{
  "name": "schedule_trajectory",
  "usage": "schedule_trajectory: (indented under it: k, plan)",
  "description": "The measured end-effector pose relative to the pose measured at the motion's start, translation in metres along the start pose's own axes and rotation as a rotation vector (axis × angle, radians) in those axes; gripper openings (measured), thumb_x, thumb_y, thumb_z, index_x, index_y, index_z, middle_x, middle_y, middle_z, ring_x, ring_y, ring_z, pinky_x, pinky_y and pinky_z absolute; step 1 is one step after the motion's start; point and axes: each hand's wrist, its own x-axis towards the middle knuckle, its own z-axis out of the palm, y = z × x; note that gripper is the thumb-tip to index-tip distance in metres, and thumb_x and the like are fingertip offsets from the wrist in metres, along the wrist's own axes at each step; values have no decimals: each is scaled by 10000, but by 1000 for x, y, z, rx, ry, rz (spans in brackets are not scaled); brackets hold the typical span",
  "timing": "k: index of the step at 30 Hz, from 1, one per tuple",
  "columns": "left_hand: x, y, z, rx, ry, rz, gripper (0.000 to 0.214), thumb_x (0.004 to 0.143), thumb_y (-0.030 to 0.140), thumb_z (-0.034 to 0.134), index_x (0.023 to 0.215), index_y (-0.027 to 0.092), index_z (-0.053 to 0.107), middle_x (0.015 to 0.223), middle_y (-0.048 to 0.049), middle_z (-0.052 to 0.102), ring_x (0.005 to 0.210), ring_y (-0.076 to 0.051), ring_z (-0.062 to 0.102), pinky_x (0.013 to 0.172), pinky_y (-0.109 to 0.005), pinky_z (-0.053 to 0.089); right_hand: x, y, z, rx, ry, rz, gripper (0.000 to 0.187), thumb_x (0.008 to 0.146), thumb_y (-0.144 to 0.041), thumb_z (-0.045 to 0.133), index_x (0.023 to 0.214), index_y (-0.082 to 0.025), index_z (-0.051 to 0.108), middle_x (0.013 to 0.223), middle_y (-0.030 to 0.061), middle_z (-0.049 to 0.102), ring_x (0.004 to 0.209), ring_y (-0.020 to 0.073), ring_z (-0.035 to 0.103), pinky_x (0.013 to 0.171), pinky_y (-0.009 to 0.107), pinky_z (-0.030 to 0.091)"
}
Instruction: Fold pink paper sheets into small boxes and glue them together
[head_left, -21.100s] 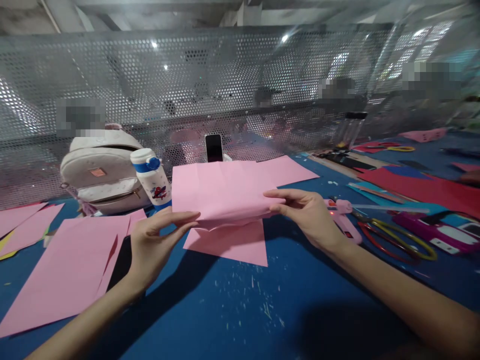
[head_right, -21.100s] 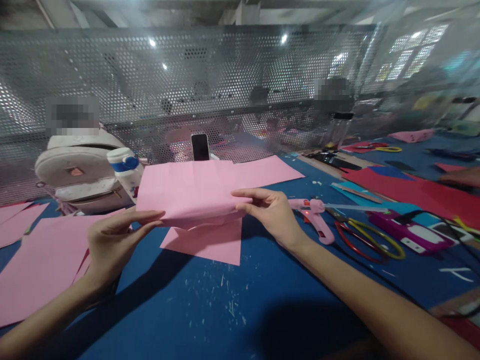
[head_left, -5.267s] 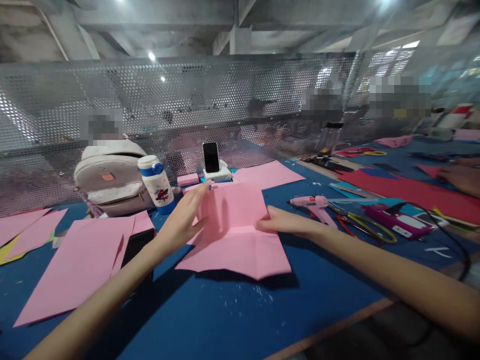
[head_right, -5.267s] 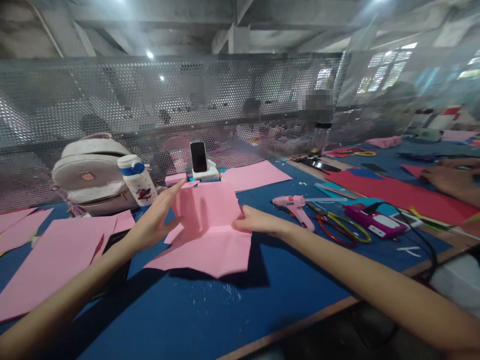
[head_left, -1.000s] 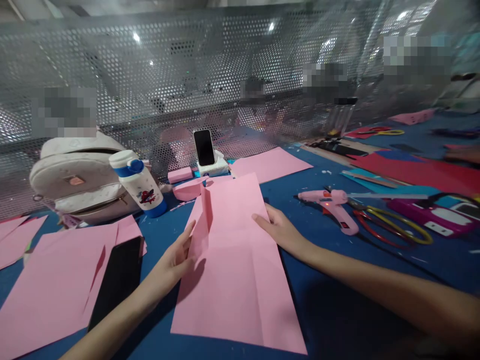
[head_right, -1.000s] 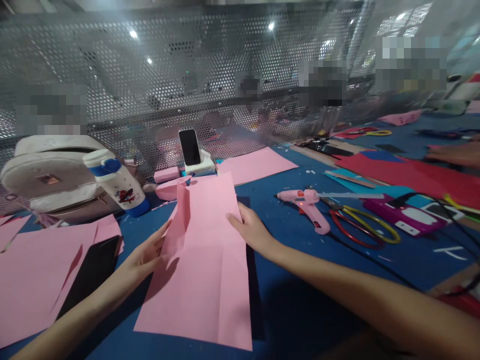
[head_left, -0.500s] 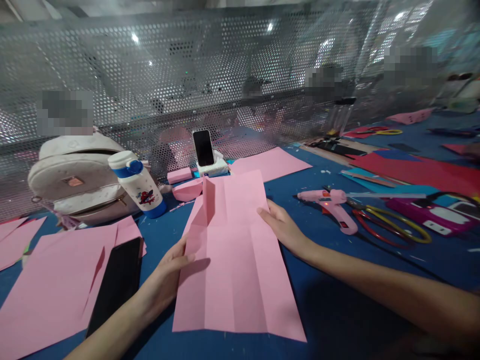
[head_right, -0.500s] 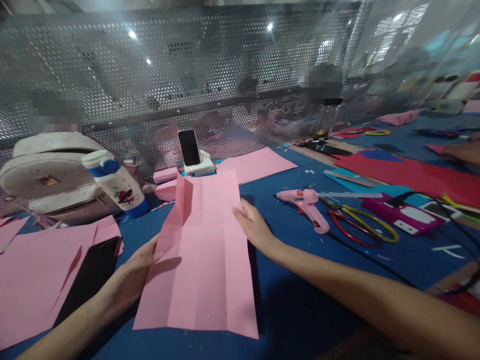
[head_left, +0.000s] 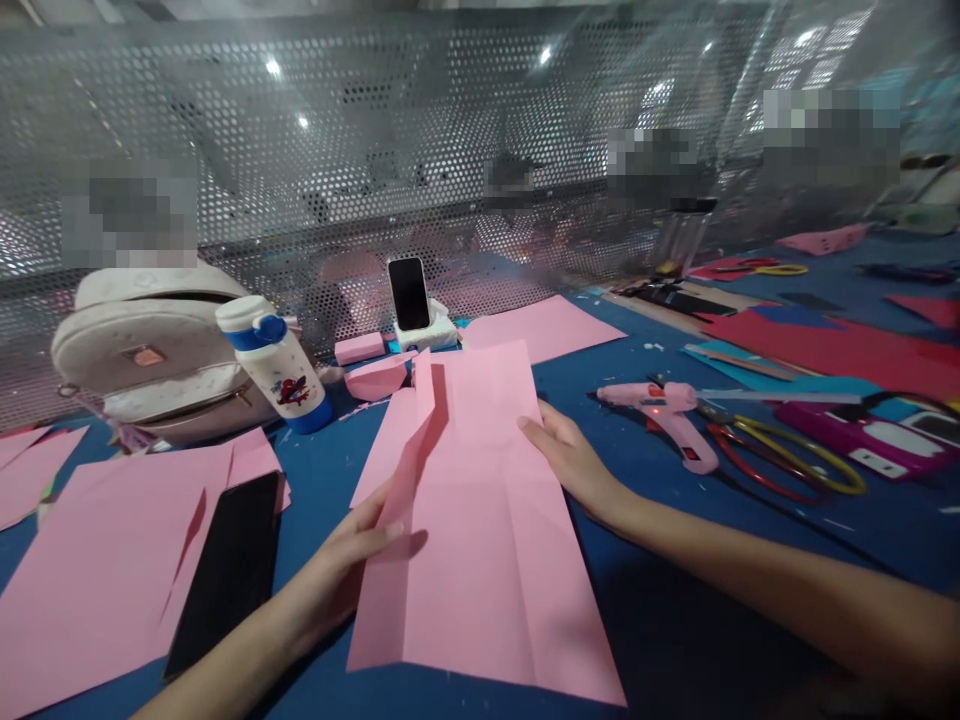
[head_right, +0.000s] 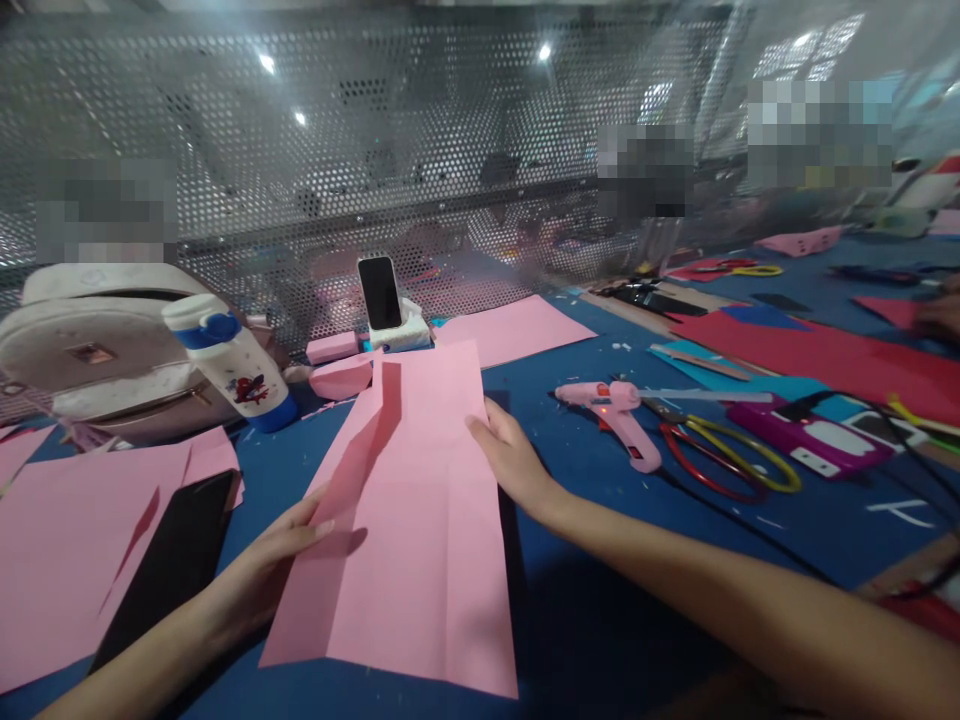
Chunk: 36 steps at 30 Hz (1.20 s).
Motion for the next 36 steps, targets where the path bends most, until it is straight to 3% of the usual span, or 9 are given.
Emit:
schedule_trajectory:
  k: [5, 11, 14, 17, 20, 24, 31, 34, 36]
  plan:
    - [-3, 4, 8, 38, 28, 6, 722, 855, 326, 711, 1506, 291, 401, 1494, -84, 512, 1399, -314, 444, 1182, -442, 318, -2, 0, 0, 10, 12, 17, 447, 897, -447, 583, 1284, -225, 603, 1305, 77, 666, 1133, 271, 658, 960, 418, 536]
    - [-1, 1, 3, 88, 29, 62, 634, 894, 437, 650, 1481, 328, 437, 1517, -51, 486, 1469, -316, 326, 1200, -472, 285, -2, 0, 0, -1, 3, 19, 445, 891, -464, 583, 1265, -226, 619, 1268, 73, 686, 1101, 272, 669, 955, 425, 540]
    - [2, 2, 1, 120, 38, 149, 542, 942, 533, 535, 1444, 335, 494, 1575, -10, 398, 1503, -296, 245, 1223, -452, 226, -2, -3, 1, -28, -53, 7, 447, 893, -476, 575, 1262, -228, 619, 1260, 70, 689, 1102, 273, 666, 973, 433, 531]
    - [8, 2, -1, 57, -11, 149, 516, 973, 558, 439, 1397, 291, 563, 1556, -39, 430, 1476, -303, 307, 1213, -464, 233, -3, -5, 2, -65, -158, -7, 440, 897, -495, 558, 1237, -225, 626, 1214, 68, 706, 1079, 271, 671, 953, 425, 540]
    - [12, 0, -3, -5, -1, 107, 495, 947, 540, 508, 1305, 230, 651, 1425, -103, 572, 1366, -312, 465, 1147, -462, 339, -5, -6, 3, -110, -231, -3, 412, 908, -498, 540, 1184, -206, 635, 1131, 71, 726, 1045, 265, 678, 917, 410, 552]
    - [12, -1, -5, 128, 155, 94, 438, 871, 457, 680, 1226, 203, 705, 1114, -96, 718, 1091, -242, 632, 1030, -383, 442, -7, -6, 4, -119, -262, 10, 377, 909, -486, 552, 1111, -181, 647, 1082, 78, 729, 1004, 260, 685, 903, 411, 557]
    - [7, 3, -1, 577, 256, 221, 355, 831, 477, 703, 1083, 238, 777, 1017, -59, 727, 771, -162, 566, 697, -253, 450, -9, -10, 6, -80, -321, 8, 402, 904, -487, 571, 1153, -186, 666, 1088, 76, 740, 1008, 270, 693, 919, 426, 552]
    - [7, 1, -1, 575, 232, 250, 486, 857, 441, 686, 1306, 258, 650, 707, 2, 616, 619, -111, 439, 597, -215, 366, -9, -11, 6, -108, -332, 5, 413, 896, -517, 574, 1122, -187, 676, 1072, 74, 739, 1046, 282, 678, 919, 420, 548]
    - [8, -2, -2, 524, 226, 277, 727, 869, 414, 683, 1515, 277, 379, 585, 66, 454, 564, -96, 355, 558, -202, 311, -9, -10, 6, -111, -348, 10, 418, 894, -539, 568, 1102, -192, 674, 1047, 65, 739, 1029, 276, 679, 913, 407, 546]
